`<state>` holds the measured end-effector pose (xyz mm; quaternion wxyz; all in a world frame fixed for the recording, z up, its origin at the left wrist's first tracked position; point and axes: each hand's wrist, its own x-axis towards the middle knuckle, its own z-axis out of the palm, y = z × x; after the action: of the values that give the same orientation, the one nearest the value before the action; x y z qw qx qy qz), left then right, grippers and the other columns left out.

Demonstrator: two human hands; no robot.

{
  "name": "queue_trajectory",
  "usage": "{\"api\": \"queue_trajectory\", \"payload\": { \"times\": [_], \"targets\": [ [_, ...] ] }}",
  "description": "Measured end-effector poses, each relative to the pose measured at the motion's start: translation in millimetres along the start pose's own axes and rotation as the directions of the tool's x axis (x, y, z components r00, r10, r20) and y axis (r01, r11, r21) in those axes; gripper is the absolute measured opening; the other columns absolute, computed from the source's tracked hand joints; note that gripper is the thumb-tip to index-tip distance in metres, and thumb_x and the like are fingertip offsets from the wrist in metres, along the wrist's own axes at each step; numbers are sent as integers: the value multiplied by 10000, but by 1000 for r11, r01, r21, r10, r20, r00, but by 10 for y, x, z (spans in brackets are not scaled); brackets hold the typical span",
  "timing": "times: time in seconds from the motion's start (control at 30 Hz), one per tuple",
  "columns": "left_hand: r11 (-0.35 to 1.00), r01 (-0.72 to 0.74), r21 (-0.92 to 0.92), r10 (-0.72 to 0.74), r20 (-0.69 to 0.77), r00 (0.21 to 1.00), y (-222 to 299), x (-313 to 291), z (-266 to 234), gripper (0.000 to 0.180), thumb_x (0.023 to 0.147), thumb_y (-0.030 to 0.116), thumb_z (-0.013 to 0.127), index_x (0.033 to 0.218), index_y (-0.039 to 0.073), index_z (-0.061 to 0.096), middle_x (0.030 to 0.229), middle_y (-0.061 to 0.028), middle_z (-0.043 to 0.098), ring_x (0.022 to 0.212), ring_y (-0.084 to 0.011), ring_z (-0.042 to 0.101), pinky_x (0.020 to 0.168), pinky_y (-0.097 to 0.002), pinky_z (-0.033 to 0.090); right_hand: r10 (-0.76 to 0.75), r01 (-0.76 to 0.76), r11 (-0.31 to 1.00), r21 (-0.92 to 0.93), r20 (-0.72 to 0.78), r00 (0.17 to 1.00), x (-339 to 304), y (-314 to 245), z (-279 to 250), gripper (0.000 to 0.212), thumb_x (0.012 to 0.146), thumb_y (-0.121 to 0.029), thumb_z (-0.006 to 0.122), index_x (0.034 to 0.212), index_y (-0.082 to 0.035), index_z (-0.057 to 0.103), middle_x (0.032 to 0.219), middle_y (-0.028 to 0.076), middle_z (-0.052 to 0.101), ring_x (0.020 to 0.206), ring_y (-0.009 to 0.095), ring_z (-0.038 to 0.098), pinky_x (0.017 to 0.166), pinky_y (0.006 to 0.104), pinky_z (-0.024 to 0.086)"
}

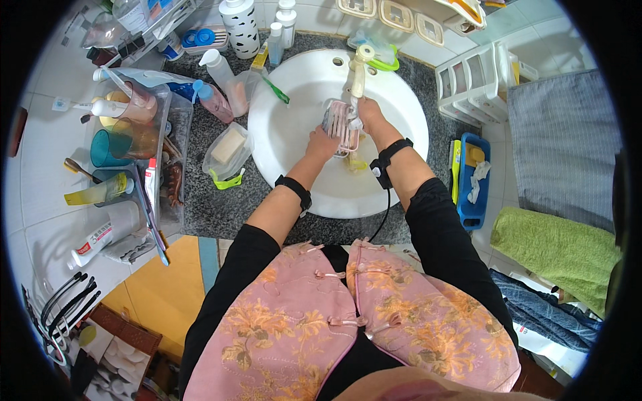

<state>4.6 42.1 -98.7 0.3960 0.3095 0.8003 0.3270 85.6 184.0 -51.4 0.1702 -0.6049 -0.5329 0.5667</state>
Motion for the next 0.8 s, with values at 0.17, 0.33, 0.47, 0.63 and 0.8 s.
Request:
{"api": "queue_trajectory", "payload": {
  "times": [0.17,0.33,0.47,0.63,0.8],
  "targets": [
    [999,10,-50,-8,47,999,22,48,-24,701,743,325,629,1298,-43,412,1191,-275,539,1061,-423,564,899,-444,485,-147,127,945,-300,-46,988,137,18,-145,459,891,-392,553,991,49,635,910,148,649,711,236,619,658,366,484],
    [929,254,-270,-213,173,962,14,96,-57,565,824,298,531,1269,-40,452,1100,-280,583,1006,-435,583,895,-462,471,-307,202,858,-473,-155,939,94,-366,-506,418,814,-356,657,1073,-29,642,936,148,669,724,241,637,680,348,494],
    [967,89,-239,-89,12,996,-38,135,-74,495,841,285,508,1196,-60,507,1006,-283,624,928,-432,610,835,-479,479,-676,502,610,-613,-73,734,89,-812,-496,525,806,-308,664,1281,-133,528,948,157,676,755,295,660,726,356,510],
    [947,26,-319,-37,-28,999,-97,107,-195,472,831,269,528,1156,-73,534,1013,-294,619,949,-432,601,851,-469,467,-565,430,605,-670,19,825,182,-1100,-226,566,820,-295,636,1337,-157,448,1049,204,651,974,370,621,849,421,481],
    [944,-283,-171,225,-297,928,-146,122,-259,405,829,214,543,1095,-91,533,936,-258,632,711,-346,627,607,-399,489,-525,338,535,-774,8,851,240,-1225,-205,555,832,-368,623,1283,-77,483,1059,233,640,989,377,616,854,427,480]
  ]
}}
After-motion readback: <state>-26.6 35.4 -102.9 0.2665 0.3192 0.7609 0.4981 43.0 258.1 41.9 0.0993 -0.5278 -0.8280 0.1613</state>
